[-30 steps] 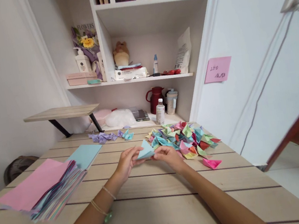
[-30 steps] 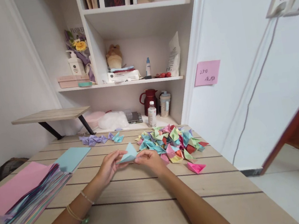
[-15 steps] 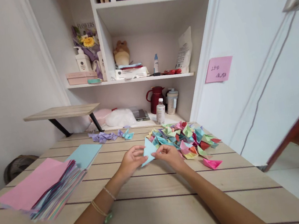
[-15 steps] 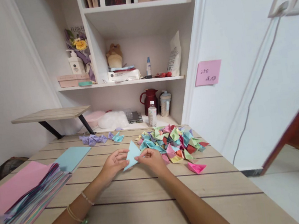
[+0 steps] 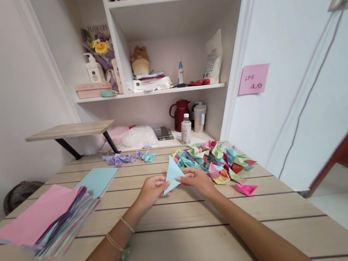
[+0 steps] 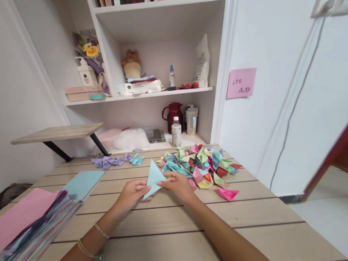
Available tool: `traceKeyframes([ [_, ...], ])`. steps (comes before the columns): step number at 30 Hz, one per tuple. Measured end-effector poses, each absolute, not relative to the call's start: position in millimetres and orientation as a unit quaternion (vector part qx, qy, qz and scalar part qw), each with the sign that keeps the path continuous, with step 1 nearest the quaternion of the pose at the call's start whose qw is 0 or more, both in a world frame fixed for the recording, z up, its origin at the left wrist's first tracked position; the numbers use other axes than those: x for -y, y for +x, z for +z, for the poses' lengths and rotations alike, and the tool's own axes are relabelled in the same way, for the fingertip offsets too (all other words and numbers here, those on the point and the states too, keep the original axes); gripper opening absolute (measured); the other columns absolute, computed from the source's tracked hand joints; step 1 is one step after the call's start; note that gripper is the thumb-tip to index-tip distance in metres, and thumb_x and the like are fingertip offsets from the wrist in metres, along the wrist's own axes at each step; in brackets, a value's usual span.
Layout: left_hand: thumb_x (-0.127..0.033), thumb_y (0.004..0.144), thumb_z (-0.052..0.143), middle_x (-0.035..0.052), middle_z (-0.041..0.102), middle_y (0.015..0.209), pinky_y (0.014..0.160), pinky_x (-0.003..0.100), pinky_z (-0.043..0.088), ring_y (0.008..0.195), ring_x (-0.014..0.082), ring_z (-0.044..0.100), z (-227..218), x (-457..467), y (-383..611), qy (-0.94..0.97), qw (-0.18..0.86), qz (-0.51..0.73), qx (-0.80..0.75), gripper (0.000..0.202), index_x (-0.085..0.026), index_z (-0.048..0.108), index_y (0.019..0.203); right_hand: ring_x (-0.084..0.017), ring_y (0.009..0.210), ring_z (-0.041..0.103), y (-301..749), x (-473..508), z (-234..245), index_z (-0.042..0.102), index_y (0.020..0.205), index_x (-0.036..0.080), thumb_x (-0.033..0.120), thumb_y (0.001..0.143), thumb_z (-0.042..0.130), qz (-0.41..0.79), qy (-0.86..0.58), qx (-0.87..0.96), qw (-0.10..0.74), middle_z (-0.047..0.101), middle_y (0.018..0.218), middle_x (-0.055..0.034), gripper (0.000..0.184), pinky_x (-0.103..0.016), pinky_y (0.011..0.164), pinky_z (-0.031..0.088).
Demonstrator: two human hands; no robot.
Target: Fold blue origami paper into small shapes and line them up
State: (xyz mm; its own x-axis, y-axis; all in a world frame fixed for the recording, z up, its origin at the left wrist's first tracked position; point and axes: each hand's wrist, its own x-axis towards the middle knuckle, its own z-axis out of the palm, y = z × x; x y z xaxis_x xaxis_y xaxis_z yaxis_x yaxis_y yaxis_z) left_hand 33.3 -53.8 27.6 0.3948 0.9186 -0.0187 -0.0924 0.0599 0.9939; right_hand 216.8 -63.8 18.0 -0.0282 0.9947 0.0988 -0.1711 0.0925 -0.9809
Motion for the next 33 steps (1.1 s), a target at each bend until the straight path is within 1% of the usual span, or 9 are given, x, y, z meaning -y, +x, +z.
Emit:
traceKeyframes([
  [2,-0.033,0.058,0.072,0.0102,0.067,0.067,0.058,0.025,0.049,0.058,0.0151,0.062,27.7,54.0,33.3,0.563,0.623,0.394,-0.373,0.032,-0.008,0.062,0.075,-0.018,0.059,0.061,216.9,63.3,17.2,0.064,0.081,0.012,0.034,0.047,0.078,0.527,-0.423,0.490,0.550,0.066,0.063,-0.0044,0.043,-0.029,0.057,0.048],
  [5,-0.033,0.059,0.072,0.0110,0.068,0.070,0.054,0.024,0.048,0.055,0.0145,0.062,25.8,55.1,33.8,0.579,0.619,0.376,-0.375,0.032,-0.009,0.062,0.077,-0.017,0.056,0.060,215.1,63.9,16.9,0.065,0.074,0.013,0.034,0.046,0.078,0.522,-0.426,0.492,0.551,0.066,0.062,-0.0037,0.038,-0.028,0.055,0.047],
  [7,-0.032,0.059,0.072,0.0119,0.068,0.076,0.058,0.025,0.049,0.061,0.0166,0.064,23.0,56.5,35.1,0.584,0.618,0.365,-0.379,0.033,-0.010,0.063,0.081,-0.016,0.054,0.060,212.4,64.9,16.4,0.064,0.071,0.014,0.034,0.045,0.078,0.520,-0.429,0.487,0.555,0.066,0.060,-0.0031,0.036,-0.027,0.053,0.046],
  [9,-0.031,0.058,0.072,0.0124,0.069,0.077,0.062,0.026,0.050,0.066,0.0180,0.065,19.3,58.0,36.9,0.590,0.613,0.353,-0.389,0.035,-0.010,0.063,0.084,-0.015,0.052,0.059,208.7,66.4,15.5,0.064,0.069,0.014,0.033,0.045,0.078,0.522,-0.429,0.483,0.557,0.065,0.058,-0.0027,0.034,-0.026,0.052,0.045],
  [14,-0.033,0.059,0.071,0.0113,0.068,0.070,0.061,0.026,0.051,0.062,0.0166,0.065,12.7,59.9,39.9,0.598,0.602,0.342,-0.403,0.034,-0.007,0.064,0.080,-0.013,0.048,0.058,200.5,69.5,12.4,0.061,0.065,0.014,0.033,0.044,0.079,0.526,-0.434,0.479,0.553,0.064,0.055,-0.0013,0.034,-0.023,0.049,0.043],
  [20,-0.033,0.056,0.073,0.0107,0.068,0.072,0.061,0.026,0.052,0.064,0.0170,0.065,13.8,60.9,39.6,0.592,0.603,0.339,-0.414,0.035,-0.007,0.064,0.077,-0.012,0.047,0.057,198.7,69.1,10.2,0.060,0.064,0.013,0.031,0.042,0.080,0.520,-0.441,0.479,0.552,0.063,0.052,-0.0003,0.034,-0.021,0.046,0.042],
  [26,-0.030,0.055,0.074,0.0106,0.069,0.075,0.060,0.024,0.053,0.064,0.0167,0.065,15.8,60.2,41.3,0.569,0.616,0.354,-0.414,0.038,-0.007,0.064,0.083,-0.014,0.046,0.058,201.1,67.1,14.1,0.059,0.064,0.013,0.031,0.041,0.080,0.503,-0.449,0.475,0.565,0.064,0.053,-0.0019,0.035,-0.022,0.044,0.043],
  [29,-0.028,0.055,0.075,0.0116,0.069,0.077,0.059,0.023,0.053,0.065,0.0166,0.066,19.3,59.0,41.4,0.548,0.625,0.367,-0.419,0.038,-0.007,0.063,0.085,-0.015,0.048,0.060,205.0,64.6,17.6,0.060,0.065,0.013,0.031,0.040,0.080,0.505,-0.447,0.467,0.572,0.065,0.054,-0.0035,0.037,-0.023,0.046,0.045],
  [33,-0.024,0.052,0.077,0.0128,0.069,0.077,0.064,0.024,0.054,0.068,0.0180,0.066,21.7,56.1,38.6,0.507,0.629,0.402,-0.431,0.034,-0.008,0.062,0.077,-0.017,0.053,0.062,211.2,61.4,21.4,0.061,0.067,0.012,0.032,0.038,0.081,0.503,-0.440,0.437,0.602,0.067,0.059,-0.0045,0.040,-0.026,0.052,0.050],
])
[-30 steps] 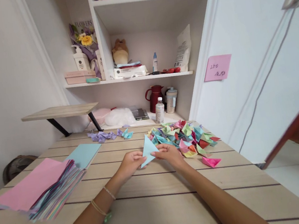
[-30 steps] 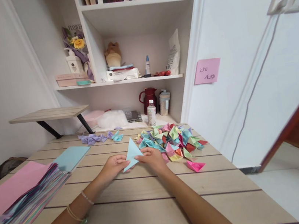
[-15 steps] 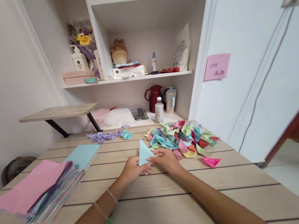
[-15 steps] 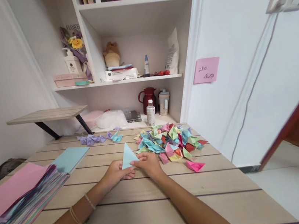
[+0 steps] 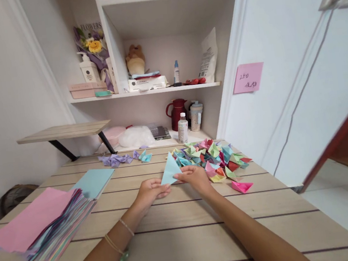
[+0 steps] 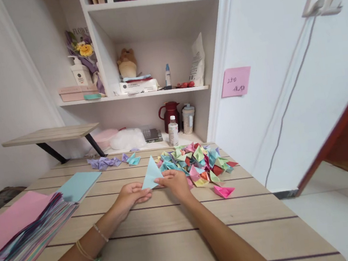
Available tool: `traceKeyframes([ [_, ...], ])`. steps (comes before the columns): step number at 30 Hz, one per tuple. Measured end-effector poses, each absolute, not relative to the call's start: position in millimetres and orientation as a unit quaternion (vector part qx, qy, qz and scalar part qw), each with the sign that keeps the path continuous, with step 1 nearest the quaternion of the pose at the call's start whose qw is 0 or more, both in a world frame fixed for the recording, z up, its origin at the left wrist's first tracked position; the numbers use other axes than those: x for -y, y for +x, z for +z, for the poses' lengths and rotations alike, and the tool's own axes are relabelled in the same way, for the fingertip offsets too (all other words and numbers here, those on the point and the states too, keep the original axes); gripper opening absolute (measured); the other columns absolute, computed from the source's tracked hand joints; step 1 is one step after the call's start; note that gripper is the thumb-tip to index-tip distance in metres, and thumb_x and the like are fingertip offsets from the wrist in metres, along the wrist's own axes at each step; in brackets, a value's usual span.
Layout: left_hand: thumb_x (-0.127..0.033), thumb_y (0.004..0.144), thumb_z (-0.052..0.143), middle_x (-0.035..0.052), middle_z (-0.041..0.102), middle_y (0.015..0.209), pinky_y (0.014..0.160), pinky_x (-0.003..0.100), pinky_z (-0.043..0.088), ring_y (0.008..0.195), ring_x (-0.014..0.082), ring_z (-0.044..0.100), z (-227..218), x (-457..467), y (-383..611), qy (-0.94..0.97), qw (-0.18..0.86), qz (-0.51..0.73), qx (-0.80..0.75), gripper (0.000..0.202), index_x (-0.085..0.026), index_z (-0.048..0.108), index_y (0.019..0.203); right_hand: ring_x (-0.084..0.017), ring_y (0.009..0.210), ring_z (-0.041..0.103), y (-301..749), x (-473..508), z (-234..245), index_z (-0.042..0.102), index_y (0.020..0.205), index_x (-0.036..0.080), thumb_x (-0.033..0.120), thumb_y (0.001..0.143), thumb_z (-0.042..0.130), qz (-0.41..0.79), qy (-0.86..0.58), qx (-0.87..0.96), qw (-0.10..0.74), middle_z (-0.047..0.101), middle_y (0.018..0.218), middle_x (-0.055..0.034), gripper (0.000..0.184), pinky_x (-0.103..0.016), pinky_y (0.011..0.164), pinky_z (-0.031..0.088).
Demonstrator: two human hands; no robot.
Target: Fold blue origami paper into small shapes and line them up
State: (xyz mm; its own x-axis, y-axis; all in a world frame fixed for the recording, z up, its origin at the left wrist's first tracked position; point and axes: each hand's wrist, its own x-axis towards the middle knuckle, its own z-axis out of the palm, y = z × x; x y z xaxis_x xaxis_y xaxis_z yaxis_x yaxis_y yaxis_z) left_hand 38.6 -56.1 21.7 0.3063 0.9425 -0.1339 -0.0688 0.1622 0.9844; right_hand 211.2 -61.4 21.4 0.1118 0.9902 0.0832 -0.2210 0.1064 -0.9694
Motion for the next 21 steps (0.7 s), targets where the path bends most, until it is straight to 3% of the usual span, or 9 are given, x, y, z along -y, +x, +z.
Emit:
traceKeyframes([
  [9,-0.020,0.061,0.073,0.0143,0.067,0.090,0.080,0.029,0.050,0.083,0.0209,0.065,19.6,53.3,34.9,0.492,0.664,0.440,-0.351,0.034,-0.009,0.060,0.091,-0.015,0.055,0.063,214.3,61.0,21.6,0.062,0.067,0.014,0.033,0.049,0.078,0.525,-0.412,0.401,0.627,0.067,0.061,-0.0035,0.030,-0.026,0.058,0.053],
  [15,-0.026,0.065,0.070,0.0146,0.067,0.088,0.068,0.029,0.052,0.074,0.0202,0.066,30.9,56.3,28.9,0.530,0.668,0.414,-0.318,0.040,-0.009,0.059,0.098,-0.010,0.049,0.055,221.7,55.1,17.8,0.061,0.072,0.017,0.041,0.060,0.070,0.526,-0.365,0.483,0.598,0.062,0.057,0.0014,0.028,-0.022,0.050,0.045],
  [21,-0.025,0.062,0.071,0.0131,0.059,0.110,0.057,0.023,0.051,0.075,0.0178,0.064,33.7,60.6,30.6,0.532,0.669,0.424,-0.300,0.054,-0.018,0.052,0.112,-0.008,0.043,0.046,212.4,57.8,12.3,0.059,0.080,0.017,0.048,0.068,0.060,0.514,-0.359,0.551,0.551,0.054,0.051,0.0036,0.034,-0.019,0.041,0.036],
])
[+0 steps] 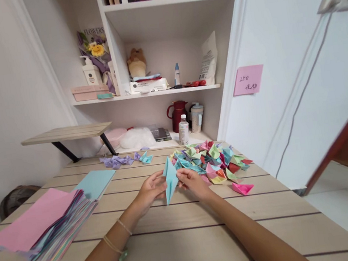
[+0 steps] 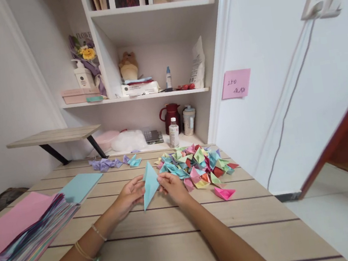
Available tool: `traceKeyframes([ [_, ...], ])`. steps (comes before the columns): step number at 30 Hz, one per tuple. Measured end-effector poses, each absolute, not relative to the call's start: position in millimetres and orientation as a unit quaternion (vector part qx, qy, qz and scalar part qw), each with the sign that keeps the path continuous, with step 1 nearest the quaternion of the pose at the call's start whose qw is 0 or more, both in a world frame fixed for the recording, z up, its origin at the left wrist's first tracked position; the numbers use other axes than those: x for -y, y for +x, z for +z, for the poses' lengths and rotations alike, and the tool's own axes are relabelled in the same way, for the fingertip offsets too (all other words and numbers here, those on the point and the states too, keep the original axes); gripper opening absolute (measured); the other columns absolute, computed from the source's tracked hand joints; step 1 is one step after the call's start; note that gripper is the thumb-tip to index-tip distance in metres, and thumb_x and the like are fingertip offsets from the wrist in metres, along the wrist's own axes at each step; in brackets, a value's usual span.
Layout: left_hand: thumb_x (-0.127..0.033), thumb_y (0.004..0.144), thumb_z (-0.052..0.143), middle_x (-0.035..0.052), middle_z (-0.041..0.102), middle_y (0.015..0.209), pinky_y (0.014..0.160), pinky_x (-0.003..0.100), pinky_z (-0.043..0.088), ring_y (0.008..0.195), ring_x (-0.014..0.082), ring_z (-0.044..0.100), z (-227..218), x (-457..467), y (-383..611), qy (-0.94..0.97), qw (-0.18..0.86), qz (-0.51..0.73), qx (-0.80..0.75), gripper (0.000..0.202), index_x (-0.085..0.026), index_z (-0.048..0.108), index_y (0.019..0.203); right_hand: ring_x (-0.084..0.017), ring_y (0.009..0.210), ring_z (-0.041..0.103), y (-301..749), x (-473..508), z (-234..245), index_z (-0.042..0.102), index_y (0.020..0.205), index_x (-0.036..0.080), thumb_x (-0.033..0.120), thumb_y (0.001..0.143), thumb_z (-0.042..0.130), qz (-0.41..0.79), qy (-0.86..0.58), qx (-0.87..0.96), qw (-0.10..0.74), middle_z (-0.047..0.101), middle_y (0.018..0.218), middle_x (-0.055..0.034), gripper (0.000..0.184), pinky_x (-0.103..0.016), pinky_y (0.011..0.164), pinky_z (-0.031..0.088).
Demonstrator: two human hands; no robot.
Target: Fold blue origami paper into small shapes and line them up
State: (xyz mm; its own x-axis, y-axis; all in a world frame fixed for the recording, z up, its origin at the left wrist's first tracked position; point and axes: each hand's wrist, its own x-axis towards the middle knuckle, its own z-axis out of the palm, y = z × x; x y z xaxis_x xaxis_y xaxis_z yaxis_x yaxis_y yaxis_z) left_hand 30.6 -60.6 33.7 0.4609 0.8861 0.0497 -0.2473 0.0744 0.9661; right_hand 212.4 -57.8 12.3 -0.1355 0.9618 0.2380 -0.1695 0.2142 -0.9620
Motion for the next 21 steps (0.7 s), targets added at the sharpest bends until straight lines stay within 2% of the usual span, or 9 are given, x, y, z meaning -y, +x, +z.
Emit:
traceKeyframes([
  [4,-0.024,0.061,0.072,0.0134,0.055,0.116,0.062,0.028,0.053,0.076,0.0195,0.065,28.2,60.7,35.8,0.562,0.654,0.414,-0.292,0.057,-0.018,0.051,0.113,-0.011,0.045,0.050,198.7,63.6,6.9,0.058,0.090,0.018,0.050,0.067,0.059,0.507,-0.390,0.521,0.566,0.054,0.055,0.0037,0.040,-0.023,0.045,0.045],
  [9,-0.023,0.056,0.075,0.0131,0.060,0.108,0.062,0.029,0.053,0.073,0.0212,0.066,24.4,58.6,37.8,0.579,0.627,0.408,-0.325,0.056,-0.015,0.053,0.107,-0.016,0.064,0.060,191.0,70.2,6.9,0.060,0.095,0.020,0.048,0.065,0.061,0.493,-0.411,0.505,0.577,0.063,0.083,-0.0026,0.041,-0.030,0.057,0.053],
  [16,-0.022,0.050,0.077,0.0090,0.068,0.084,0.064,0.029,0.052,0.070,0.0208,0.065,27.4,60.9,36.8,0.578,0.587,0.434,-0.365,0.060,-0.011,0.055,0.105,-0.024,0.092,0.059,193.3,79.4,21.4,0.062,0.102,0.018,0.040,0.064,0.066,0.475,-0.413,0.551,0.549,0.064,0.102,-0.0071,0.045,-0.035,0.078,0.048],
  [21,-0.024,0.050,0.077,0.0075,0.068,0.076,0.066,0.031,0.052,0.068,0.0200,0.065,27.0,60.6,36.1,0.582,0.593,0.422,-0.364,0.064,-0.011,0.053,0.108,-0.025,0.098,0.057,194.9,79.1,23.6,0.063,0.102,0.017,0.037,0.064,0.067,0.476,-0.390,0.570,0.545,0.064,0.103,-0.0080,0.044,-0.039,0.087,0.043],
])
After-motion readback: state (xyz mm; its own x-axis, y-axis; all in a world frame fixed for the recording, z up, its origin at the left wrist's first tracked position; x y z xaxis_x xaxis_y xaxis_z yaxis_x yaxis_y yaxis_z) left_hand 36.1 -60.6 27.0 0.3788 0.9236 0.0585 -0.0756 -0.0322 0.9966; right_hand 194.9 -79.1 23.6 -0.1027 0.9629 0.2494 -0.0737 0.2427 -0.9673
